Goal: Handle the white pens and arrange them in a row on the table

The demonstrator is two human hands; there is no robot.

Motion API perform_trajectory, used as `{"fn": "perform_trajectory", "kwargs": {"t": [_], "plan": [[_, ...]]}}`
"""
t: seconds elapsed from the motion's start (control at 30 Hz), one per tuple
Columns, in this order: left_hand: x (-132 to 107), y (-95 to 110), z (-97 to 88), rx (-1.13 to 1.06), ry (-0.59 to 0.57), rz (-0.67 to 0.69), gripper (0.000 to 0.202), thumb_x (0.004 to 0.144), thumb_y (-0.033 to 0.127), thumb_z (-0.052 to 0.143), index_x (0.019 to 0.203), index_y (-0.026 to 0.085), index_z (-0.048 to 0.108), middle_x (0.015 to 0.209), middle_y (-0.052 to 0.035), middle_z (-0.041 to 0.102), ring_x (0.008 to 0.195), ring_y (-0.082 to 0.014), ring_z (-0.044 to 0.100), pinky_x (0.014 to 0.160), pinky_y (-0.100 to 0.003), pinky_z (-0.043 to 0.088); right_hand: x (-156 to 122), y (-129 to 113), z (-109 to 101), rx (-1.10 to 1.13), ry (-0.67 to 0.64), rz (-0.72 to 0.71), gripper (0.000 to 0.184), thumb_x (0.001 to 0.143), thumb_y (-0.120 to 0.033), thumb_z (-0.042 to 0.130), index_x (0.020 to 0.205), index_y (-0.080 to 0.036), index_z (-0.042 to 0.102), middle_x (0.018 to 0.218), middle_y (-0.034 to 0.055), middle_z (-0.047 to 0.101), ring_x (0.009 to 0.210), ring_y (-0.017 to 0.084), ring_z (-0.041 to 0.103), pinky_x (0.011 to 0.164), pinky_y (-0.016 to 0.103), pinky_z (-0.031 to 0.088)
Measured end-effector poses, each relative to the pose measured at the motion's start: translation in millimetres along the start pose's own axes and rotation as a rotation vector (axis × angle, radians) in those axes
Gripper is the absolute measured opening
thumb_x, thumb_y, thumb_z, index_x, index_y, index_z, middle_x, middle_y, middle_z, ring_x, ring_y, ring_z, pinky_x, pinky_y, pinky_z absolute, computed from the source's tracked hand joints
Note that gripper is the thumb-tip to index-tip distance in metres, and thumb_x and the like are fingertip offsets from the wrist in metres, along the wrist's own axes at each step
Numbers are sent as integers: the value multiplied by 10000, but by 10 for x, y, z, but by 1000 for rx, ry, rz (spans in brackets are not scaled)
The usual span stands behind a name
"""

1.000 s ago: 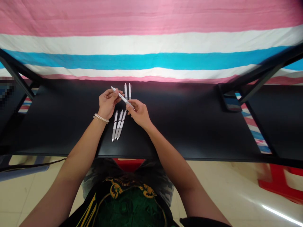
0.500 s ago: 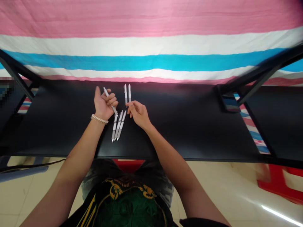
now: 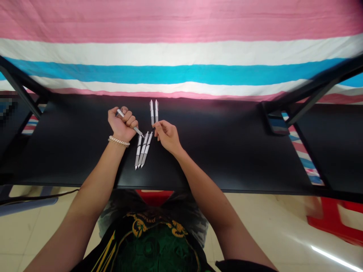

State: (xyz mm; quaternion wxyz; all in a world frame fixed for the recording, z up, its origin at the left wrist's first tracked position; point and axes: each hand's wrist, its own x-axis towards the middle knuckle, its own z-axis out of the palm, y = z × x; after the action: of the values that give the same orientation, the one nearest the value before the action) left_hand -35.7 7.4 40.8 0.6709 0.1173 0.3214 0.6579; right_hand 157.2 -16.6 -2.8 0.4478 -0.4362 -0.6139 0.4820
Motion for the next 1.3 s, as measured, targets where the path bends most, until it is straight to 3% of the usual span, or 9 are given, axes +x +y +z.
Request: {"fn": "perform_trajectory", "kwargs": {"t": [0.47,0.63,0.77,0.9,1.03,1.17,1.3], "plan": [[40,8,-83,-9,2,54,455,979,533,408,658,211,430,489,73,199,360,-69,162,350,-233,207,-6,1,-5,-5,9,-22,479,980,-639,517,906,-188,660,667,-2,607,598,112,559,538,227,416],[58,-45,-26,-120,-22,33,482,961,648,378,736,223,409,549,50,321,407,-84,328,413,-229,348,-2,9,-13,-17,8,-27,454,986,-615,522,910,-189,659,664,-3,610,602,113,564,545,226,418],[118,-110,-5,-77,22,75,420,902,611,515,790,237,358,714,-19,501,607,-155,564,561,-281,490,-2,21,-10,-35,3,-45,407,994,-564,532,907,-186,654,672,-4,615,606,112,570,556,227,421],[167,-148,-53,39,46,106,389,818,595,620,865,242,464,914,-74,575,885,-217,664,732,-319,553,-5,25,-1,-55,-5,-42,356,990,-517,549,909,-185,650,682,-4,623,608,112,571,562,227,423],[203,-164,-129,211,-32,128,490,761,665,638,1054,278,571,1182,-123,597,1200,-277,608,962,-383,523,-1,20,4,-73,-13,-32,316,981,-478,561,881,-189,640,683,-3,623,608,114,565,565,228,423],[259,-179,-207,425,-137,184,615,757,762,603,1215,352,590,1317,-107,583,1330,-304,535,1069,-456,456,0,7,-3,-102,-29,-33,249,954,-420,589,875,-189,639,724,9,645,634,122,577,585,235,437],[282,-199,-238,535,-157,210,672,747,804,602,1275,389,598,1410,-82,556,1414,-315,477,1117,-487,406,-27,-33,-41,-162,-186,-70,198,919,-367,622,904,-182,690,708,0,642,618,115,558,591,231,425]]}}
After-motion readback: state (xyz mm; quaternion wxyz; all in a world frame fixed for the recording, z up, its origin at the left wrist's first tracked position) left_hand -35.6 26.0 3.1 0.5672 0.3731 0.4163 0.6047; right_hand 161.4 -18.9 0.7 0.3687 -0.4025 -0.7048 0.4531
